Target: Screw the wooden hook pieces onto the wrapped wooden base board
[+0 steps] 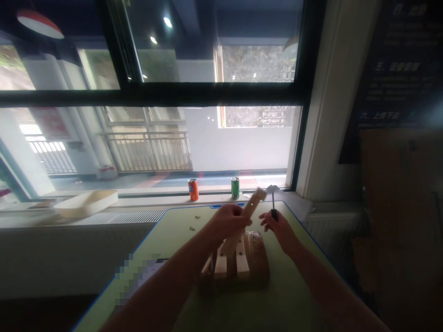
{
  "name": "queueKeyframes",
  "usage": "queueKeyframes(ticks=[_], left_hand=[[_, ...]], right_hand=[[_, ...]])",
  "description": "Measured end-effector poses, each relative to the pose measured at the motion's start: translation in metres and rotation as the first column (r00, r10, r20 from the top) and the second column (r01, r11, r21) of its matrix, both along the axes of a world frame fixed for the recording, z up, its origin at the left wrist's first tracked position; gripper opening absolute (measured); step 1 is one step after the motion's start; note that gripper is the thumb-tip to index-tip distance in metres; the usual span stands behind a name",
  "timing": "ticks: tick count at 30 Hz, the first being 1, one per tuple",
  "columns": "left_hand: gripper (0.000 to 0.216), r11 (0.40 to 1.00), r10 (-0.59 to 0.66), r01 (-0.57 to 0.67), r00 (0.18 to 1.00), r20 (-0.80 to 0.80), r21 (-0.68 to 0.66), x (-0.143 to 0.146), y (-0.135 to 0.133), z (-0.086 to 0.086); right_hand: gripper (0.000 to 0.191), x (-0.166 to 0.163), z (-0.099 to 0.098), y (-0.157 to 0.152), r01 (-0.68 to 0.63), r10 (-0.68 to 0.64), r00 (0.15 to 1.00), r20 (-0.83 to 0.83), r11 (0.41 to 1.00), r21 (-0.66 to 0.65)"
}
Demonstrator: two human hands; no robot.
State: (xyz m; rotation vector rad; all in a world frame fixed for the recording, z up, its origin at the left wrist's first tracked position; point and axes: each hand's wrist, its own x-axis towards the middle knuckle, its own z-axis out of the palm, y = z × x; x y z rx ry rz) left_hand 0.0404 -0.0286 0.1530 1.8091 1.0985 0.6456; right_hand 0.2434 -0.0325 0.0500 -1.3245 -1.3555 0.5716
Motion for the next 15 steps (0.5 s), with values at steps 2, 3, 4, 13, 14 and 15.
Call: queueKeyframes(ticks=[2,3,4,13,14,15], left_hand=[[0.032,0.969,-0.196,0.182,0.978,-0.069,-0.168,0.018,-0.001,-0.005],[0.031,0.935,-0.286,0.255,0.953,-0.098,-0.247,0.023,0.000,-0.009],[0.031,0.903,-0.350,0.301,0.929,-0.119,-0.308,0.024,0.003,-0.011],[0.040,0.921,-0.388,0.359,0.885,-0.259,-0.152,-0.008,0.028,-0.007],[0.042,0.941,-0.337,0.330,0.899,-0.278,-0.073,-0.012,0.033,-0.007],[0.044,0.951,-0.299,0.309,0.903,-0.308,-0.016,-0.016,0.037,-0.006]], right_hand=[[0.029,-0.009,0.007,-0.014,-0.194,0.210,0.953,-0.220,0.977,0.093],[0.029,-0.013,0.010,-0.020,-0.274,0.308,0.890,-0.336,0.951,0.147],[0.029,-0.016,0.011,-0.024,-0.323,0.370,0.830,-0.417,0.929,0.180],[0.025,-0.018,-0.006,-0.011,-0.234,0.226,0.956,-0.186,0.972,-0.021],[0.022,-0.016,-0.009,-0.008,-0.176,0.175,0.984,-0.042,0.984,-0.039],[0.020,-0.014,-0.012,-0.005,-0.133,0.135,0.989,0.058,0.990,-0.045]])
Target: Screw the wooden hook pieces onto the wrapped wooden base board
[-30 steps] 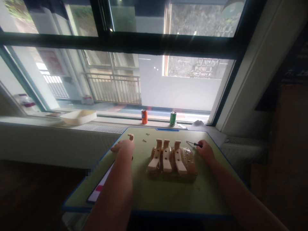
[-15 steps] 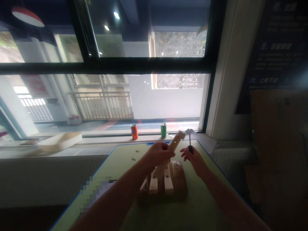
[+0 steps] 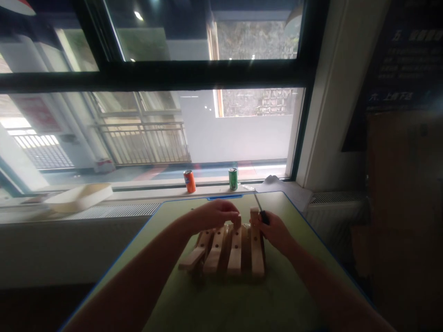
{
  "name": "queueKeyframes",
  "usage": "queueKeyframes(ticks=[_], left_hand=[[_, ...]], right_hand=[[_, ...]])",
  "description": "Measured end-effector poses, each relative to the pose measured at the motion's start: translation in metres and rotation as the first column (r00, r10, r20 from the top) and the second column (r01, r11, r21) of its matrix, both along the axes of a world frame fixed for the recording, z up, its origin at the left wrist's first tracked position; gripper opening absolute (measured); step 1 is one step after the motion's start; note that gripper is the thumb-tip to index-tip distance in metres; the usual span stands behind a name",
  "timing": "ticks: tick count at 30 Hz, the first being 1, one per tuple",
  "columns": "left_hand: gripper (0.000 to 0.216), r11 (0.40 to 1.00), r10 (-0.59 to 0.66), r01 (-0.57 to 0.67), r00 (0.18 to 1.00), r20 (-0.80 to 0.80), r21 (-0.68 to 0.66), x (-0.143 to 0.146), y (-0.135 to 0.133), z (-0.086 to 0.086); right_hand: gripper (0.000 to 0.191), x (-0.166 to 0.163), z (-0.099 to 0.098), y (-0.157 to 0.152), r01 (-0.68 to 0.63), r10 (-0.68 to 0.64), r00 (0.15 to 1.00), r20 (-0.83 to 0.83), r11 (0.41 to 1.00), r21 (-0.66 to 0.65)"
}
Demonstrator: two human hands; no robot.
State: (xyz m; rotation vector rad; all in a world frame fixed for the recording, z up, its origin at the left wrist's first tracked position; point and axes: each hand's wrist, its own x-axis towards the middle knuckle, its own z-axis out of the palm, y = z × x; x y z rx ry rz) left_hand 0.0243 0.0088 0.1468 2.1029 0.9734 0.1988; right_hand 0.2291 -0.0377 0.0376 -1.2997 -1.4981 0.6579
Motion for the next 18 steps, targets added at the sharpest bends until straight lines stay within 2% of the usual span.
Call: queueKeyframes(ticks=[1,4,6,8,9,12,18], left_hand=[[0.046,0.999,0.010,-0.008,0.999,-0.039,0.045,-0.004,0.004,0.001],[0.051,0.972,0.018,0.040,0.970,-0.244,0.231,-0.021,0.013,0.008],[0.051,0.900,0.127,0.052,0.918,-0.375,0.432,-0.036,0.013,0.016],[0.049,0.815,0.302,-0.001,0.855,-0.422,0.580,-0.052,0.010,0.023],[0.049,0.796,0.344,-0.031,0.845,-0.410,0.605,-0.058,0.008,0.025],[0.048,0.814,0.359,-0.085,0.851,-0.382,0.575,-0.068,0.004,0.025],[0.038,0.845,0.347,-0.099,0.849,-0.398,0.525,-0.059,0.010,0.017]], right_hand=[[0.019,0.001,-0.003,0.002,0.029,-0.030,0.997,0.070,1.000,0.008],[0.020,0.002,-0.007,0.003,0.051,-0.052,0.989,0.137,0.999,0.013],[0.023,0.002,-0.006,0.001,0.041,-0.044,0.983,0.180,0.999,0.021],[0.023,0.003,-0.003,-0.002,-0.010,0.004,0.971,0.238,1.000,0.025],[0.022,0.003,-0.002,-0.003,-0.046,0.037,0.963,0.265,0.999,0.028],[0.020,0.004,0.002,-0.006,-0.137,0.117,0.943,0.312,0.990,0.042],[0.019,0.001,0.000,-0.009,-0.075,0.040,0.950,0.310,0.992,0.104]])
